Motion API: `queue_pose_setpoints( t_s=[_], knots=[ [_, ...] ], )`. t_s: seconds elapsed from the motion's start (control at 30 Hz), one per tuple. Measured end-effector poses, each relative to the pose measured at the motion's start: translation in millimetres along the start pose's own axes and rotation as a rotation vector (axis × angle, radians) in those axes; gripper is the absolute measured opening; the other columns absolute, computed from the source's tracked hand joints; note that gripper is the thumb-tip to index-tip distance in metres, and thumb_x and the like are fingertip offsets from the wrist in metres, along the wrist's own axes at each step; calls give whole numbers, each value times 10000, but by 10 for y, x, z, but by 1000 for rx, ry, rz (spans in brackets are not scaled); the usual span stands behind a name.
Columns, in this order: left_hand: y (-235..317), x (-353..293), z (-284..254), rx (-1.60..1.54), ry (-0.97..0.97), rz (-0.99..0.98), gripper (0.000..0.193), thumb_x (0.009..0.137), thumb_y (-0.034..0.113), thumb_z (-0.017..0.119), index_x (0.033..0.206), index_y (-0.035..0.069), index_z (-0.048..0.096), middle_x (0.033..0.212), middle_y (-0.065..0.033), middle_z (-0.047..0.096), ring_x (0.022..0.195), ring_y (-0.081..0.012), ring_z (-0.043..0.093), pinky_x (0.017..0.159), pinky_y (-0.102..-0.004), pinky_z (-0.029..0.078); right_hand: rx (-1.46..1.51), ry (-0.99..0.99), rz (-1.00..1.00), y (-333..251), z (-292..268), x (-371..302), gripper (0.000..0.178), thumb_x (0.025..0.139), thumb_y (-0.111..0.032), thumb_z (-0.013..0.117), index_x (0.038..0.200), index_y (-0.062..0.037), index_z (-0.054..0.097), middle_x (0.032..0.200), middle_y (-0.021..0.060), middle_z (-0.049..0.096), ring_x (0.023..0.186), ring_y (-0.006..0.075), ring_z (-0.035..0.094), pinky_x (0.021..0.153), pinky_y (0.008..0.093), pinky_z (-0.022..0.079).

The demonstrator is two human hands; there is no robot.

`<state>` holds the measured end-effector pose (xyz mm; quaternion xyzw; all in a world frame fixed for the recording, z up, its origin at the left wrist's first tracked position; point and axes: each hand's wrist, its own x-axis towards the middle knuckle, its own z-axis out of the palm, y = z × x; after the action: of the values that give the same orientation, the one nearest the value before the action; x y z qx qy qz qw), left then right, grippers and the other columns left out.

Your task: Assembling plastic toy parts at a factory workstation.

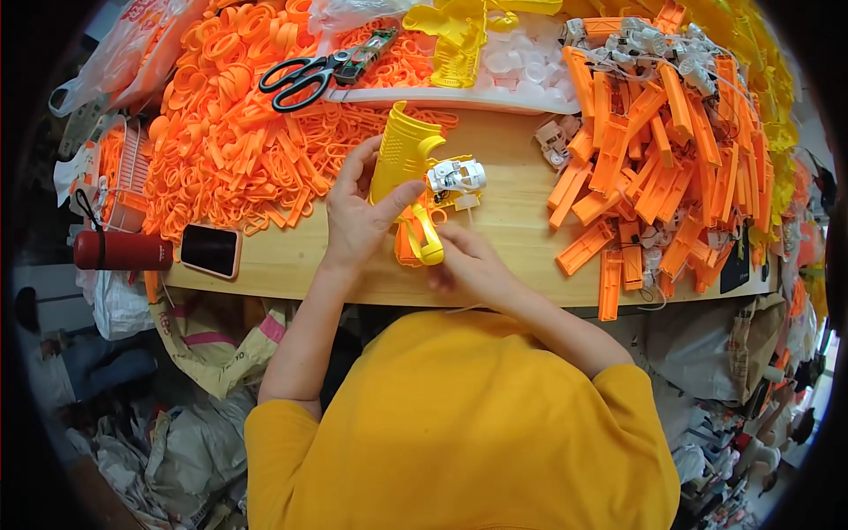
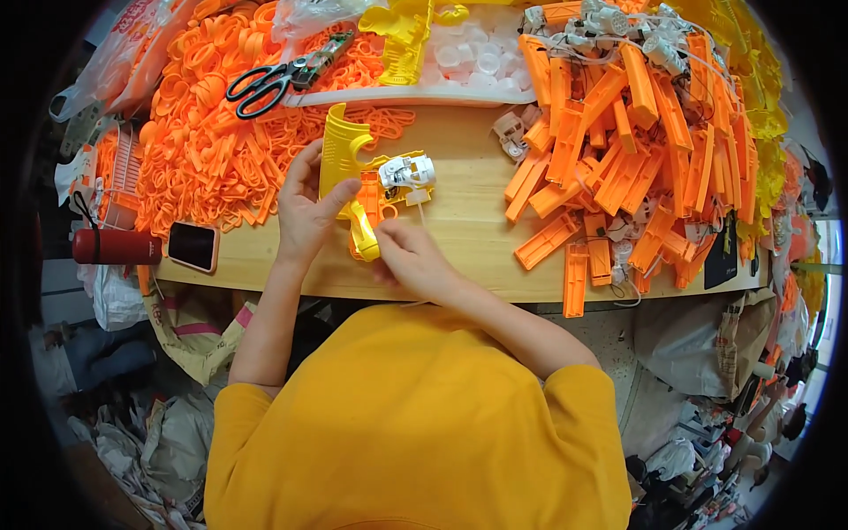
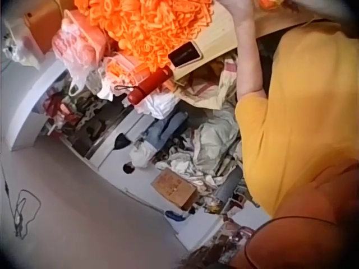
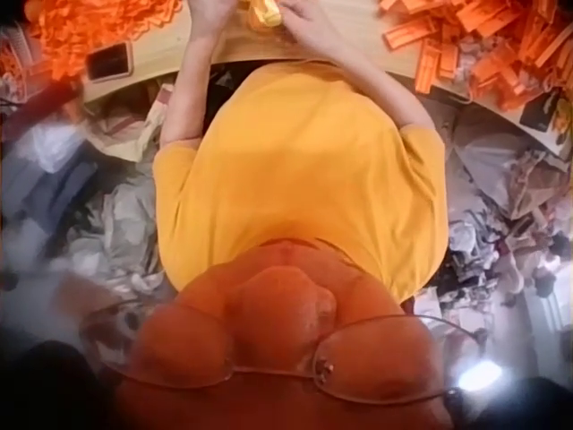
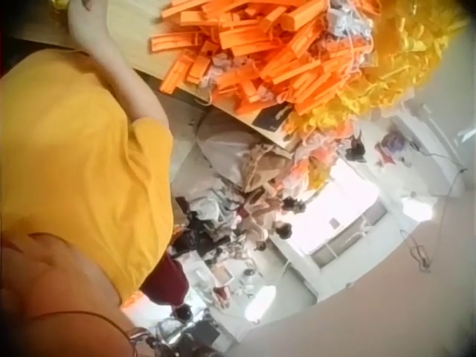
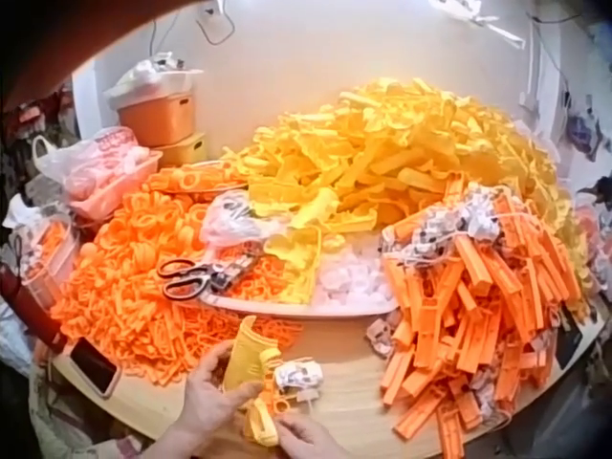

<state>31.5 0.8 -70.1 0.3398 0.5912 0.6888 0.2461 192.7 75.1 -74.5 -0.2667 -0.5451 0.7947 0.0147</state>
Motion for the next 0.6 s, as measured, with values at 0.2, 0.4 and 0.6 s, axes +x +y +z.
queue_pose_setpoints(
  t_s=[0.2,0.4,0.6],
  knots=[
    [78,66,-73,465,-23,196,586,713,159,841,1217,7,584,1095,-124,634,988,-221,631,872,-326,512,-104,361,-319,119,-543,12,186,978,-159,545,1114,-33,538,852,29,596,696,79,561,596,210,450],
    [35,80,-43,845,-207,345,597,674,207,837,1204,35,623,1116,-141,626,1060,-309,571,922,-398,467,120,463,-365,139,-604,192,285,998,-135,493,1245,0,451,1138,110,561,950,158,613,792,279,530],
    [37,89,24,911,-266,326,601,679,190,826,1221,37,614,1122,-137,613,1070,-306,569,934,-388,464,216,452,-257,79,-526,178,302,1017,-154,449,1279,-6,425,1217,125,540,1042,212,624,867,337,544]
  ],
)
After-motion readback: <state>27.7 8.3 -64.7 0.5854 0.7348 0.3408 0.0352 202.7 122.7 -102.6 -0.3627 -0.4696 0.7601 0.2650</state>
